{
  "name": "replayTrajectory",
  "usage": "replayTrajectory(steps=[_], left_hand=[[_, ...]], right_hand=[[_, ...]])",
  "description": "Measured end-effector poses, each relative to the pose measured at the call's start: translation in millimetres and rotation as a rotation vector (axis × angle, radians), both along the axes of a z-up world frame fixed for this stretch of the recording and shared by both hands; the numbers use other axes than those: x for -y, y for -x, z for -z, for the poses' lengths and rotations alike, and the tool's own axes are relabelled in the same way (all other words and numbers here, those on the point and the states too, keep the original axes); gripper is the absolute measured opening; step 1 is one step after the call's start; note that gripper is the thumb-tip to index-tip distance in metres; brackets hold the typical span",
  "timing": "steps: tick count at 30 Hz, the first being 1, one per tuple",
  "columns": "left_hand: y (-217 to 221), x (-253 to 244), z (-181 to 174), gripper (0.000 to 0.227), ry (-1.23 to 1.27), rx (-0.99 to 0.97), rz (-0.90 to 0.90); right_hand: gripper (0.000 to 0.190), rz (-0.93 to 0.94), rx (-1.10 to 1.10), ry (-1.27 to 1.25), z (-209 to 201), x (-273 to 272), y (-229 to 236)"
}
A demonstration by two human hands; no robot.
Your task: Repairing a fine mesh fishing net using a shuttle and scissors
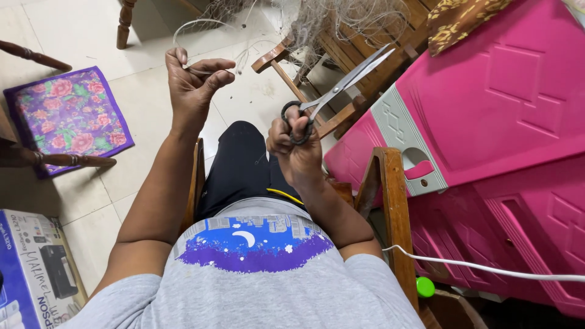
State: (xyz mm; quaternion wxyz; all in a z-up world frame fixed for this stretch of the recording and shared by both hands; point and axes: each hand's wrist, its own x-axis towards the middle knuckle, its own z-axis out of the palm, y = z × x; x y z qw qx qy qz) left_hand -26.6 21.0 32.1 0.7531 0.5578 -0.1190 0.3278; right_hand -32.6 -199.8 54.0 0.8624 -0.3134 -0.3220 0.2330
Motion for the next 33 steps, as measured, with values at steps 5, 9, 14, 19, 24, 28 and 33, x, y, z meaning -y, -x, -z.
replayTrajectory(steps=[5, 9, 14, 19, 24, 28, 33], left_hand=[[0.9, 2.6, -0.8, 0.059, 0.005, 0.045, 0.021], [1.3, 2.5, -0.1, 0.059, 0.005, 0.054, 0.048], [-4.1, 1.4, 8.5, 0.057, 0.04, 0.077, 0.094], [-7.0, 2.9, 11.6, 0.057, 0.047, 0.091, 0.117], [-7.2, 2.3, 14.2, 0.058, -0.081, 0.141, 0.076], [-4.3, 7.0, 17.1, 0.057, -0.084, 0.112, 0.03], [0.3, 21.8, 23.0, 0.046, -0.141, 0.082, 0.118]], right_hand=[[0.034, -0.114, -0.084, 0.11, 28.1, -10.2, 8.1], [0.035, -0.083, 0.065, 0.237, 53.2, -12.3, 14.4], [0.031, -0.073, -0.051, 0.18, 66.1, -2.4, -3.7], [0.032, -0.089, -0.078, 0.075, 58.5, 4.1, -12.4], [0.033, -0.067, -0.039, 0.024, 51.0, 7.3, -21.0], [0.031, -0.111, -0.139, -0.018, 49.2, 10.3, -32.8], [0.033, -0.12, -0.245, -0.021, 47.6, 15.7, -39.6]])
